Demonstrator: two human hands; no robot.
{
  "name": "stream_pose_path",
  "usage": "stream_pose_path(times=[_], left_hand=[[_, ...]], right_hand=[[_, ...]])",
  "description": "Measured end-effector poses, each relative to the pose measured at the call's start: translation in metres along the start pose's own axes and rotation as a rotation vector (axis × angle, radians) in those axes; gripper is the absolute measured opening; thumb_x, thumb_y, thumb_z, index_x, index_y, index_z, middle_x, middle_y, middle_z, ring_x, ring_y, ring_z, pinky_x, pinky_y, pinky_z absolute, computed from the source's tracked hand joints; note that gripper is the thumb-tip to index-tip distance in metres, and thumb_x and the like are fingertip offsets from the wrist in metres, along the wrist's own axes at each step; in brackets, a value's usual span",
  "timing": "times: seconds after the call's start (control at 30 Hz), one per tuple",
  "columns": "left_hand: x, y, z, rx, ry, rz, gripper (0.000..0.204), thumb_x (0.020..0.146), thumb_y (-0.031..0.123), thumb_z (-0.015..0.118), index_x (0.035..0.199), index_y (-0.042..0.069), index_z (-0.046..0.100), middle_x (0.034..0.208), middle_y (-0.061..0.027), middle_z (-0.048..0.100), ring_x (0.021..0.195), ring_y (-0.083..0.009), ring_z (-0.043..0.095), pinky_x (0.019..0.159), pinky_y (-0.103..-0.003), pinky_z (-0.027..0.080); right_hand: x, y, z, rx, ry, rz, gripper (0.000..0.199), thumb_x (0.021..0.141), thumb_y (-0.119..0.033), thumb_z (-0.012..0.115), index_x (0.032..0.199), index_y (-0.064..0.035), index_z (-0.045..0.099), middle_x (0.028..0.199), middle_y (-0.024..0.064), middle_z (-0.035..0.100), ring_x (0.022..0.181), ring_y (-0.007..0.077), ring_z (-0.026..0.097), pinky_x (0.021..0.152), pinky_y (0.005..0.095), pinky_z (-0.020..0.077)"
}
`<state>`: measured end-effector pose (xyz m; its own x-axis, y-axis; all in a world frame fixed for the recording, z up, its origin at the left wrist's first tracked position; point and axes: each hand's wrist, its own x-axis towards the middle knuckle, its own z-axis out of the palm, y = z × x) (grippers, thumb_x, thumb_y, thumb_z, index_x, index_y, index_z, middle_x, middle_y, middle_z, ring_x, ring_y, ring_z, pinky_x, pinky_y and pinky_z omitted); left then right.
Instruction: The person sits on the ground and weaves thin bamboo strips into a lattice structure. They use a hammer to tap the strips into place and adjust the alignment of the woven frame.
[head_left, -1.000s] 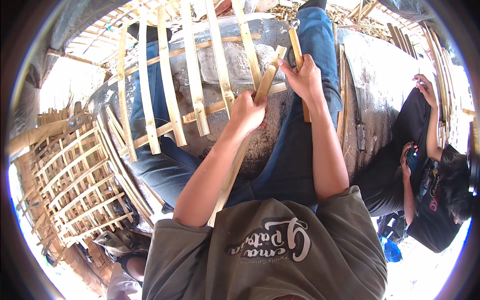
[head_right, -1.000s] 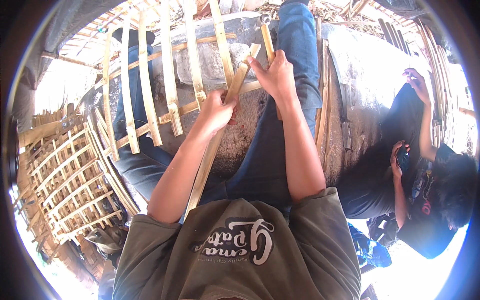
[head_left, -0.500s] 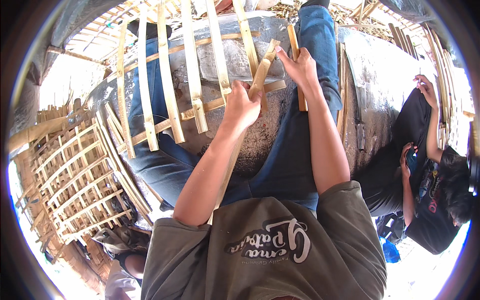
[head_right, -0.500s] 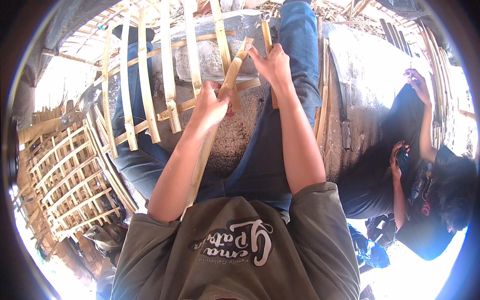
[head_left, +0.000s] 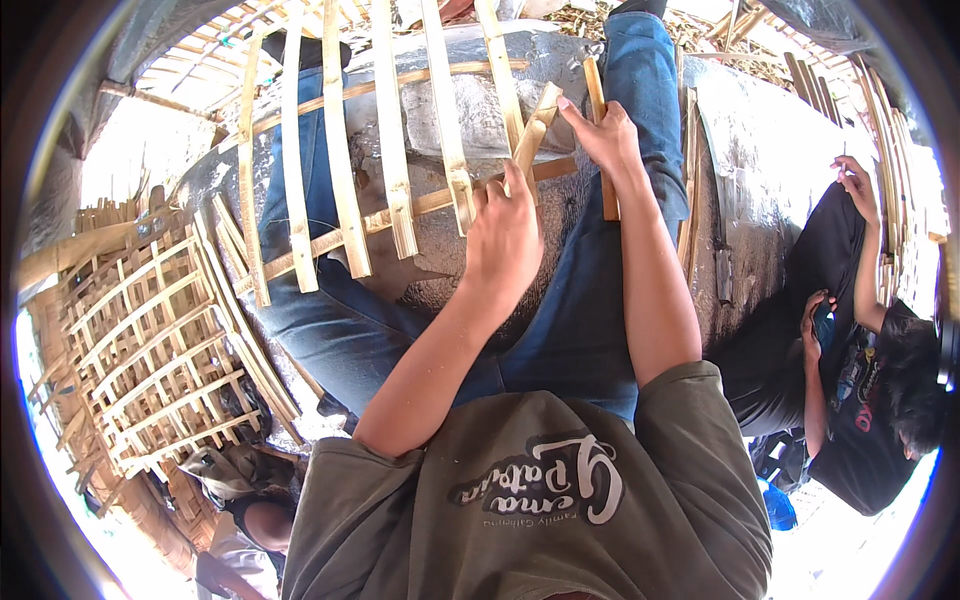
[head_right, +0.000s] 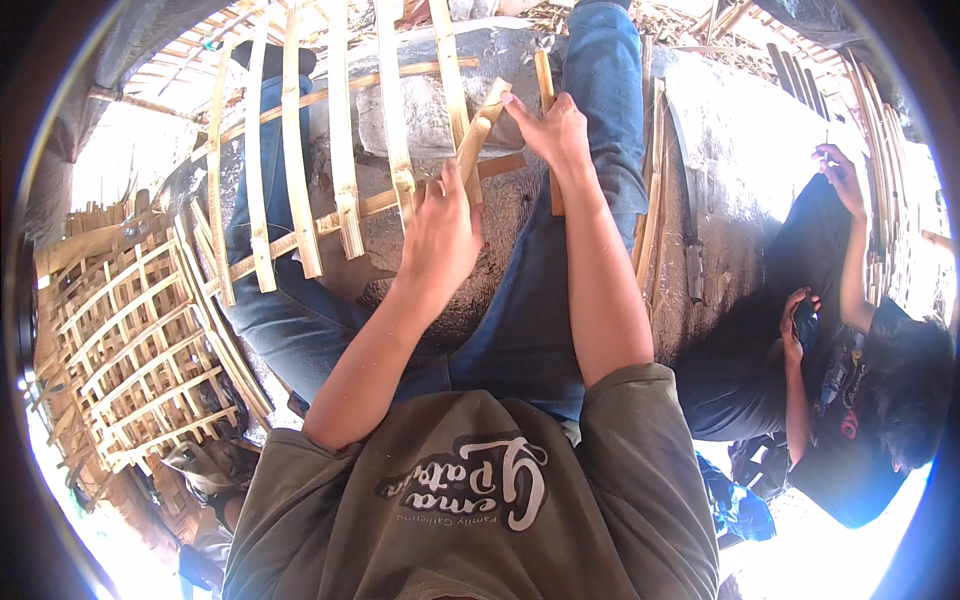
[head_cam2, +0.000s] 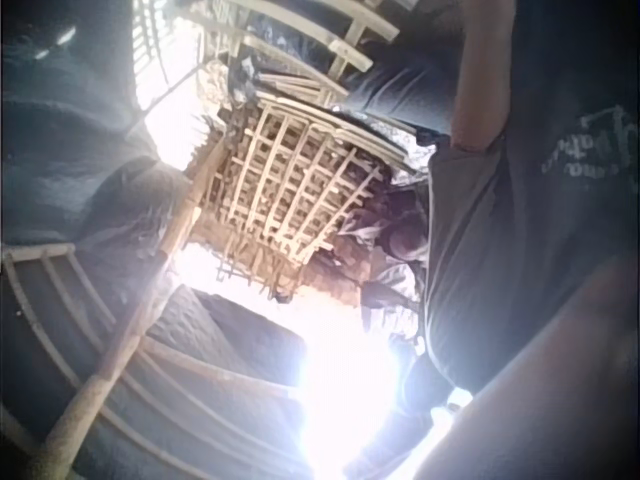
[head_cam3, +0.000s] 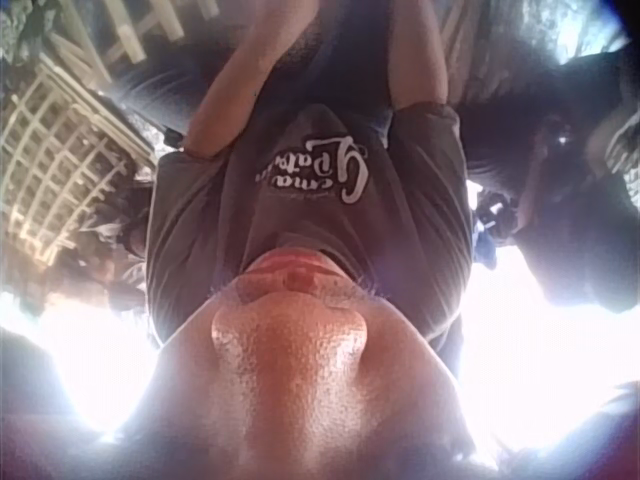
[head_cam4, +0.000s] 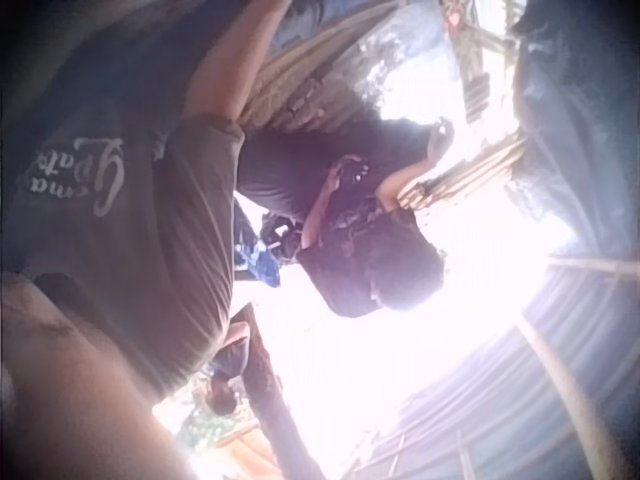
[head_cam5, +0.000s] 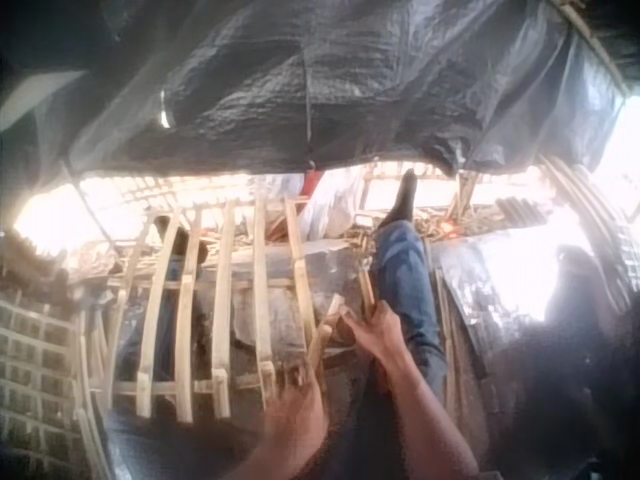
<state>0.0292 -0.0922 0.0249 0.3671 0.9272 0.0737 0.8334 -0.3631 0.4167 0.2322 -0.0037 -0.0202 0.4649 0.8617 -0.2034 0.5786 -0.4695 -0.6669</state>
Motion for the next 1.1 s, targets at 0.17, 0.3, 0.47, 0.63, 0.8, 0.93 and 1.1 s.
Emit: stream_pose_path(times=[0.17, 0.3, 0.47, 0.63, 0.8, 0.93, 1.1], left_hand=[[-0.007, 0.003, 0.003, 0.110, -0.072, 0.023, 0.063, 0.089, 0.001, 0.064, 0.144, -0.014, 0.037, 0.100, -0.0284, 0.065, 0.099, -0.0440, 0.064, 0.081, -0.046, 0.059], [-0.001, 0.011, -0.011, -0.051, -0.289, -0.085, 0.060, 0.087, -0.003, 0.061, 0.143, -0.011, 0.041, 0.099, -0.0301, 0.064, 0.089, -0.0447, 0.068, 0.076, -0.047, 0.059], [-0.008, 0.003, -0.007, -0.207, -0.092, -0.138, 0.053, 0.089, 0.005, 0.066, 0.136, -0.011, 0.047, 0.103, -0.0311, 0.065, 0.087, -0.0458, 0.069, 0.075, -0.049, 0.058], [-0.010, -0.010, -0.002, -0.396, 0.022, -0.139, 0.046, 0.091, 0.015, 0.070, 0.125, -0.011, 0.056, 0.101, -0.0302, 0.067, 0.088, -0.0457, 0.069, 0.077, -0.049, 0.056], [-0.024, -0.011, -0.036, -0.522, -0.181, -0.274, 0.036, 0.094, 0.018, 0.067, 0.116, -0.010, 0.059, 0.085, -0.0288, 0.069, 0.082, -0.0451, 0.070, 0.075, -0.049, 0.056], [-0.041, -0.027, -0.042, -0.547, -0.302, -0.419, 0.033, 0.098, 0.021, 0.065, 0.111, -0.008, 0.059, 0.075, -0.0248, 0.069, 0.075, -0.0377, 0.073, 0.070, -0.045, 0.057], [-0.078, -0.043, -0.046, -0.976, -0.479, -0.619, 0.028, 0.107, 0.026, 0.053, 0.111, -0.002, 0.056, 0.068, -0.0085, 0.065, 0.057, -0.0173, 0.068, 0.049, -0.029, 0.051]], right_hand=[[0.000, 0.004, 0.002, 0.023, -0.008, -0.020, 0.098, 0.072, -0.077, 0.074, 0.100, 0.0160, 0.060, 0.093, 0.0311, 0.069, 0.091, 0.0396, 0.072, 0.076, 0.0425, 0.0575], [0.002, 0.006, 0.004, 0.015, -0.003, -0.017, 0.099, 0.072, -0.078, 0.074, 0.100, 0.0164, 0.060, 0.093, 0.0316, 0.069, 0.090, 0.0398, 0.072, 0.076, 0.0424, 0.0575], [-0.001, 0.002, 0.005, 0.027, 0.012, -0.027, 0.094, 0.074, -0.074, 0.075, 0.099, 0.0148, 0.061, 0.093, 0.0326, 0.069, 0.090, 0.0402, 0.072, 0.077, 0.0425, 0.0572], [-0.005, -0.004, 0.002, 0.064, 0.038, -0.068, 0.083, 0.076, -0.070, 0.075, 0.096, 0.0097, 0.062, 0.086, 0.0273, 0.069, 0.086, 0.0358, 0.071, 0.076, 0.0412, 0.0551], [0.001, 0.005, 0.009, -0.017, 0.042, -0.069, 0.092, 0.075, -0.074, 0.073, 0.098, 0.0140, 0.061, 0.091, 0.0332, 0.069, 0.091, 0.0421, 0.072, 0.078, 0.0423, 0.0574], [0.001, 0.005, 0.008, -0.016, 0.033, -0.021, 0.091, 0.077, -0.075, 0.070, 0.104, 0.0111, 0.064, 0.087, 0.0262, 0.069, 0.087, 0.0346, 0.071, 0.079, 0.0410, 0.0552], [-0.002, 0.006, 0.009, -0.031, -0.004, 0.017, 0.090, 0.077, -0.076, 0.070, 0.103, 0.0096, 0.064, 0.084, 0.0227, 0.070, 0.082, 0.0309, 0.071, 0.075, 0.0401, 0.0556]])
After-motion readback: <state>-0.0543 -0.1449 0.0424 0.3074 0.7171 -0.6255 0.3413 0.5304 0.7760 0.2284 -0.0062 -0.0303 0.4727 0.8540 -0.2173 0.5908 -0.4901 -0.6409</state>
